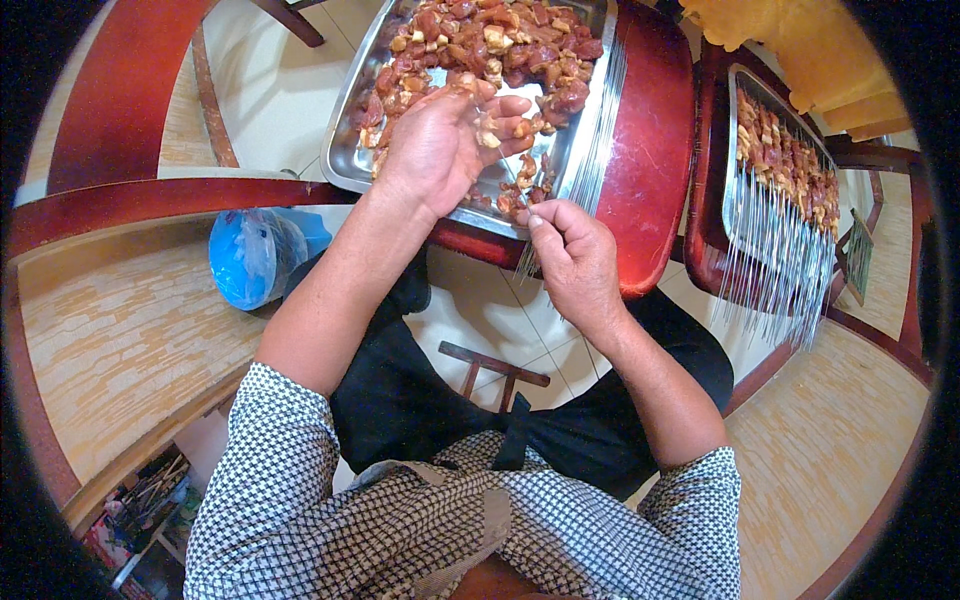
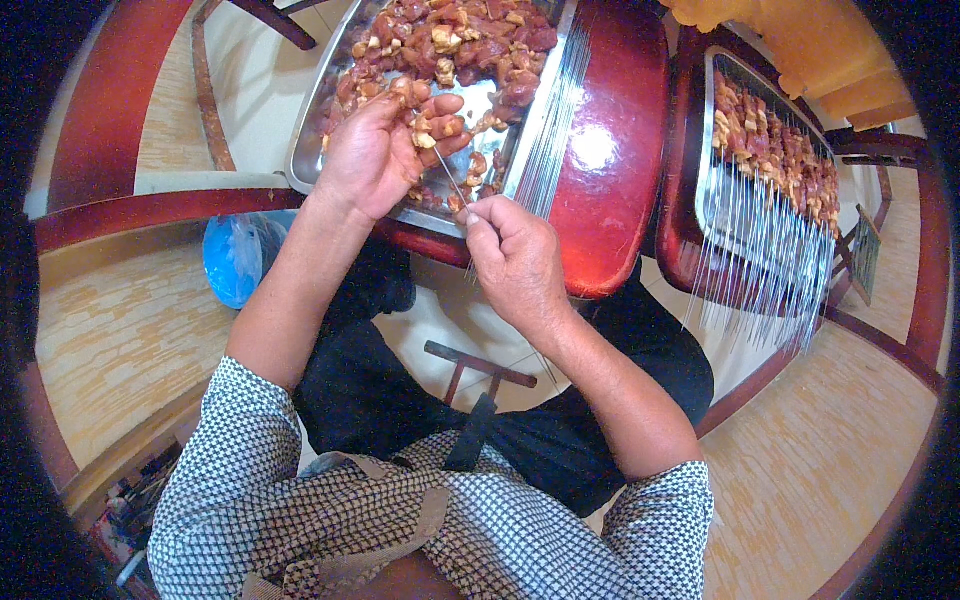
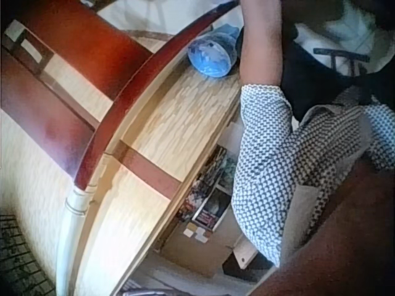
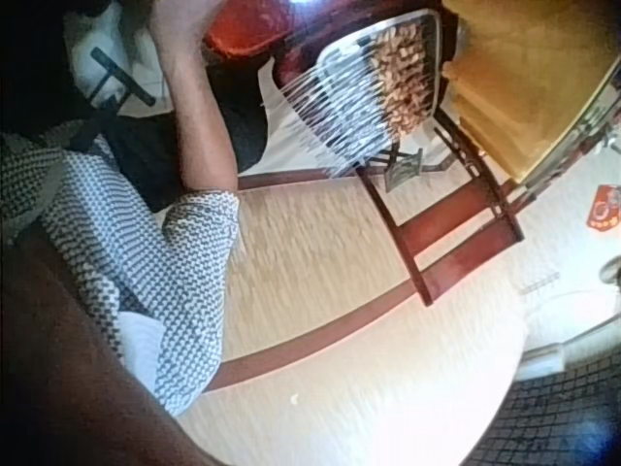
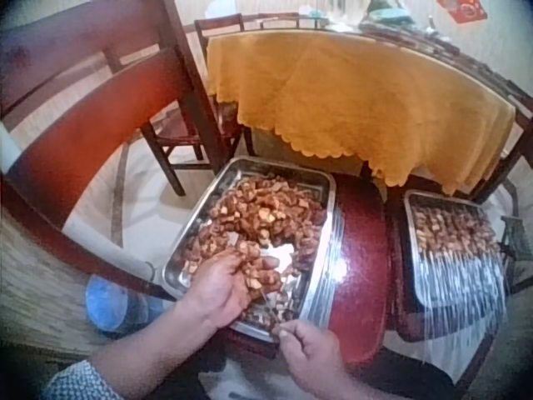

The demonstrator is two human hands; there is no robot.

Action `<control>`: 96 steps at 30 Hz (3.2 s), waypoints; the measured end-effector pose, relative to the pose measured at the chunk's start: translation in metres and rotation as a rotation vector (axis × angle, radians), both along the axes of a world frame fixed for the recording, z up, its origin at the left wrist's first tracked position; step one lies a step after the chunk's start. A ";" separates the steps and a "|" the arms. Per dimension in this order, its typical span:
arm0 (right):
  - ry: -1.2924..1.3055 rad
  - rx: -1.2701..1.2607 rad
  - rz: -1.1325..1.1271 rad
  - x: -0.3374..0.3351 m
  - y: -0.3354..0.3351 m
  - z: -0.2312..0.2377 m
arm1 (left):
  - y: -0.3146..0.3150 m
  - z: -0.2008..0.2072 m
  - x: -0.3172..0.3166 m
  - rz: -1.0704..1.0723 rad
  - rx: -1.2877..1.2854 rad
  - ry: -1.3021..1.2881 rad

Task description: The person threads pieces of marinated meat onto metal skewers. They pick up individual pieces from a tray and slide them onto the skewers, then place the completed skewers onto a second tray.

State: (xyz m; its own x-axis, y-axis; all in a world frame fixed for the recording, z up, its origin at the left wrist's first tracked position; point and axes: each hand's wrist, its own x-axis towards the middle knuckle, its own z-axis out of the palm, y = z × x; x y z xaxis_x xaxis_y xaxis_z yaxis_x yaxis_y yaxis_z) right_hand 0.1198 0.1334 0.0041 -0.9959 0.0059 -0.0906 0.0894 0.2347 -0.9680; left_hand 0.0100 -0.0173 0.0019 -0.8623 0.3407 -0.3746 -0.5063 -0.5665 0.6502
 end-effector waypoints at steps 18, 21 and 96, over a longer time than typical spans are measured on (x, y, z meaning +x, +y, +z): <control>-0.041 -0.029 0.025 0.000 0.001 0.002 | 0.000 0.001 0.001 -0.037 -0.091 -0.002; -0.037 -0.030 0.021 0.000 0.001 -0.001 | 0.001 0.005 0.002 -0.044 -0.077 -0.005; 0.121 0.155 0.062 -0.001 0.004 0.006 | -0.019 -0.003 -0.015 -0.074 0.147 0.046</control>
